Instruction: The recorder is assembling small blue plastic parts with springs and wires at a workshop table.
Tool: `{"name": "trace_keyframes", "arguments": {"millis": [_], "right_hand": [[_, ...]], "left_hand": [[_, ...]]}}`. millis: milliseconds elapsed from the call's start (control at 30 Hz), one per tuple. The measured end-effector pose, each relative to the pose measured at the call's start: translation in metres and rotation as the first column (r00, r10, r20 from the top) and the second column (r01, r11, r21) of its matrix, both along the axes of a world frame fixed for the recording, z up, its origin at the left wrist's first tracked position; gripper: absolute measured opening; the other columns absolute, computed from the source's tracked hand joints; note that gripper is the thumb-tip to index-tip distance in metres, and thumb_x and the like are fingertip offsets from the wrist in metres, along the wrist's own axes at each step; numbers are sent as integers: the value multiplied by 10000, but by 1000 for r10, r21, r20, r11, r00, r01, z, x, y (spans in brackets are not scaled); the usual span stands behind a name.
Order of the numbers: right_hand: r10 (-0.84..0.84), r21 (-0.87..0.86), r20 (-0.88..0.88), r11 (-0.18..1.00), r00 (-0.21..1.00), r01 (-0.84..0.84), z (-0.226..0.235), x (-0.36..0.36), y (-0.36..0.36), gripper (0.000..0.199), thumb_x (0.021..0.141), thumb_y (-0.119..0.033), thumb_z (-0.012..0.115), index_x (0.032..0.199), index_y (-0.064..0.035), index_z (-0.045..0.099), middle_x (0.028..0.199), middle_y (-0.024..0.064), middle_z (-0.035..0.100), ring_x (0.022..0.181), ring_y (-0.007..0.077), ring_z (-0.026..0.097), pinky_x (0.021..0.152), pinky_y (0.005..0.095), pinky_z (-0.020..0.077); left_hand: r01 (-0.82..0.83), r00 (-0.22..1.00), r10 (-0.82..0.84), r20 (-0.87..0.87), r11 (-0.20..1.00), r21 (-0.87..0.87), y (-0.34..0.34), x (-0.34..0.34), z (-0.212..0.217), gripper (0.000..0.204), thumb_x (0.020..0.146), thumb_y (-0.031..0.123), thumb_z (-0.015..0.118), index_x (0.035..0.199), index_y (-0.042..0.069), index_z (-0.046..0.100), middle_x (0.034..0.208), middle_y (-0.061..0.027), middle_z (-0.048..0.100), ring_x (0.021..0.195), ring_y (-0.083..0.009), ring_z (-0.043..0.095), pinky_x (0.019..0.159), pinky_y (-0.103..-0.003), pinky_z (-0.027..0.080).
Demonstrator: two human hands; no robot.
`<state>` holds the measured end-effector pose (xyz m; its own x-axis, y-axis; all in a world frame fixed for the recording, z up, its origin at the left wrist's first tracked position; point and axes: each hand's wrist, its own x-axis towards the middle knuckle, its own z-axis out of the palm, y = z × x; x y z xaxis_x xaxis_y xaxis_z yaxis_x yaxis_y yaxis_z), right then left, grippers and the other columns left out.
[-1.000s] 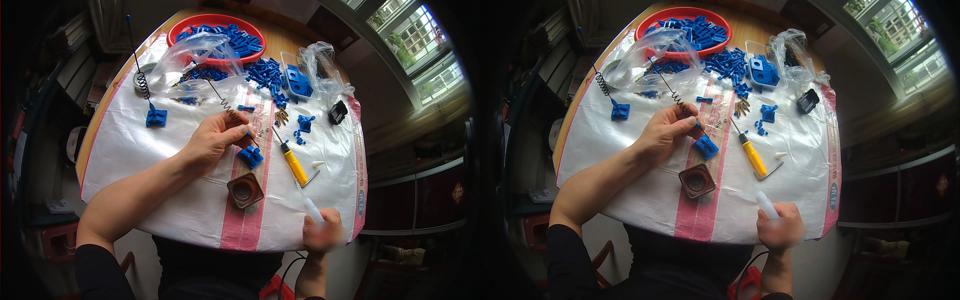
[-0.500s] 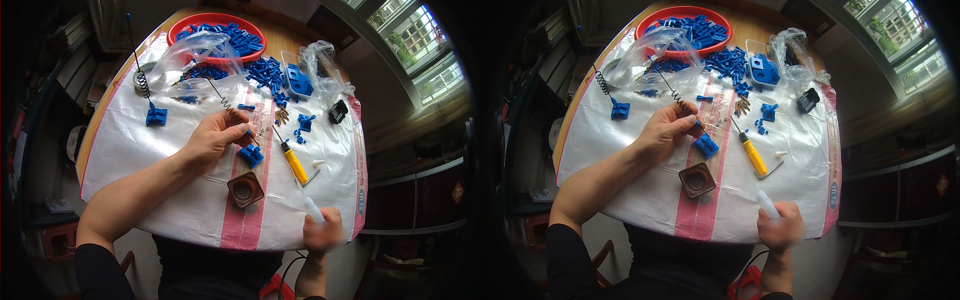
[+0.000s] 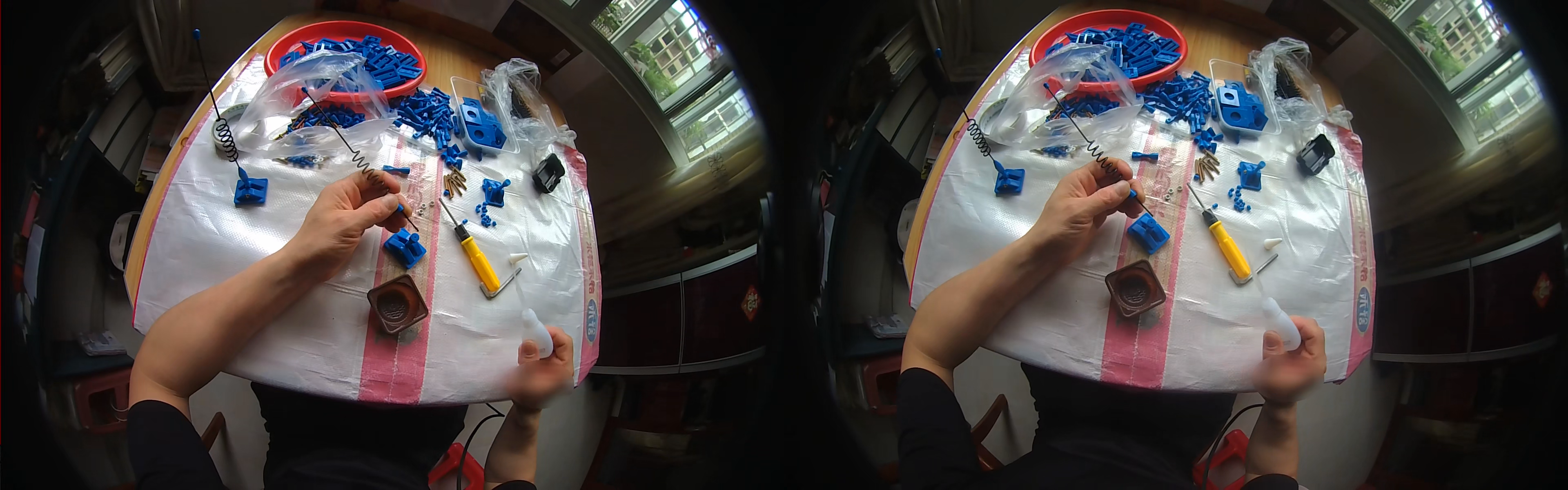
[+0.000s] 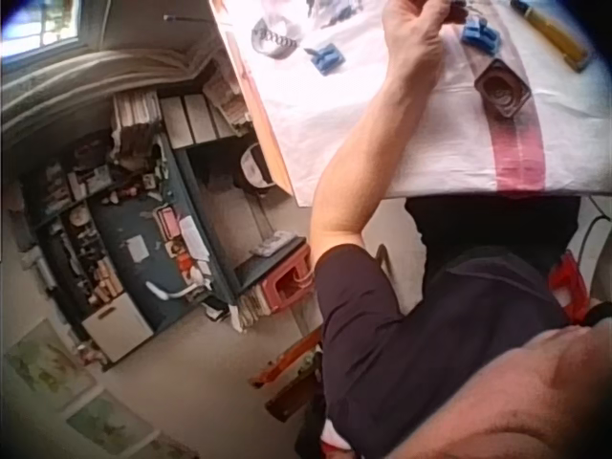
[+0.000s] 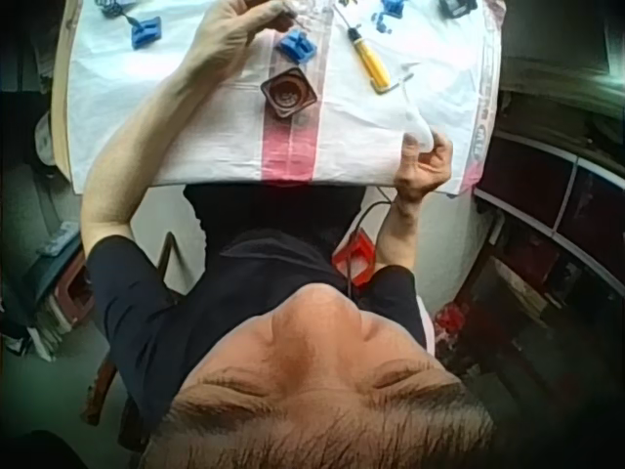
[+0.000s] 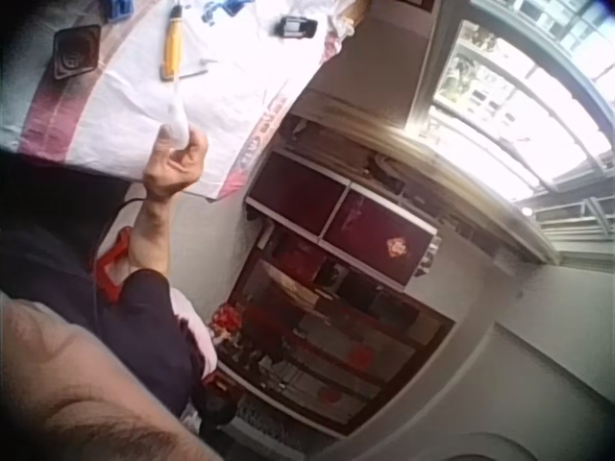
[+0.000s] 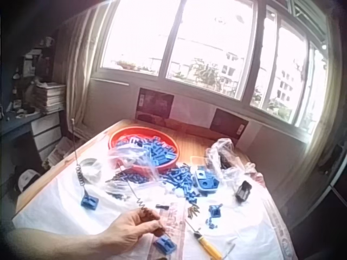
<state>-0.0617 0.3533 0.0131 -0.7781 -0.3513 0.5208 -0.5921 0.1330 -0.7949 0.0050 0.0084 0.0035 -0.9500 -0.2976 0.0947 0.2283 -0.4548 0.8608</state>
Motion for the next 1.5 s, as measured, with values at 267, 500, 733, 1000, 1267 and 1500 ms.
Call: {"name": "trace_keyframes", "arguments": {"millis": [267, 500, 733, 1000, 1267, 1500], "right_hand": [[239, -387, 708, 918, 664, 82, 16, -38, 9, 264, 1064, -269, 557, 1122, -14, 596, 900, 58, 614, 731, 106, 535, 579, 249, 420], [318, -438, 813, 886, 488, 151, 20, -85, 21, 297, 999, -109, 499, 1253, 30, 563, 1080, 149, 626, 905, 229, 594, 787, 331, 496], [468, -523, 810, 849, 354, 74, 15, -112, 20, 332, 974, -64, 437, 1284, 12, 526, 1057, 136, 582, 873, 211, 577, 751, 336, 494], [257, -300, 798, 954, 545, -11, 17, -124, 4, 339, 982, -121, 648, 1255, -8, 482, 932, 47, 551, 742, 115, 533, 599, 255, 443], [81, -142, 705, 989, 704, 29, 14, -130, -18, 449, 959, -106, 688, 1295, 8, 413, 884, 28, 550, 627, 56, 487, 484, 212, 390], [-199, 217, 420, 969, 886, 114, 9, -140, -22, 430, 939, -184, 716, 1233, 41, 497, 828, 59, 594, 667, 113, 558, 569, 282, 469]], "left_hand": [[-34, 999, 35, 5, 992, -121, -1, 3, 4, 173, 1018, 117, 613, 1168, 38, 577, 1030, -80, 679, 948, -168, 660, 903, -333, 523], [-66, 998, 63, -26, 981, -181, 0, 2, 11, 171, 1018, 120, 610, 1168, 46, 575, 1031, -83, 681, 955, -168, 655, 910, -325, 509], [-66, 997, 56, -49, 970, -234, 1, 1, 12, 157, 1017, 103, 604, 1162, 52, 575, 1026, -89, 687, 965, -165, 644, 908, -319, 495], [-94, 995, 75, -72, 944, -318, 3, 2, 20, 138, 1015, 98, 605, 1141, 46, 588, 1002, -74, 692, 951, -149, 638, 899, -310, 494], [-78, 994, 48, -100, 943, -325, 4, 2, 24, 135, 1009, 72, 601, 1139, 38, 584, 1020, -72, 686, 971, -147, 640, 904, -313, 499], [-74, 995, 44, -87, 920, -386, 2, 1, 26, 130, 1010, 64, 596, 1137, 37, 580, 1027, -70, 687, 979, -148, 642, 916, -318, 500]]}}
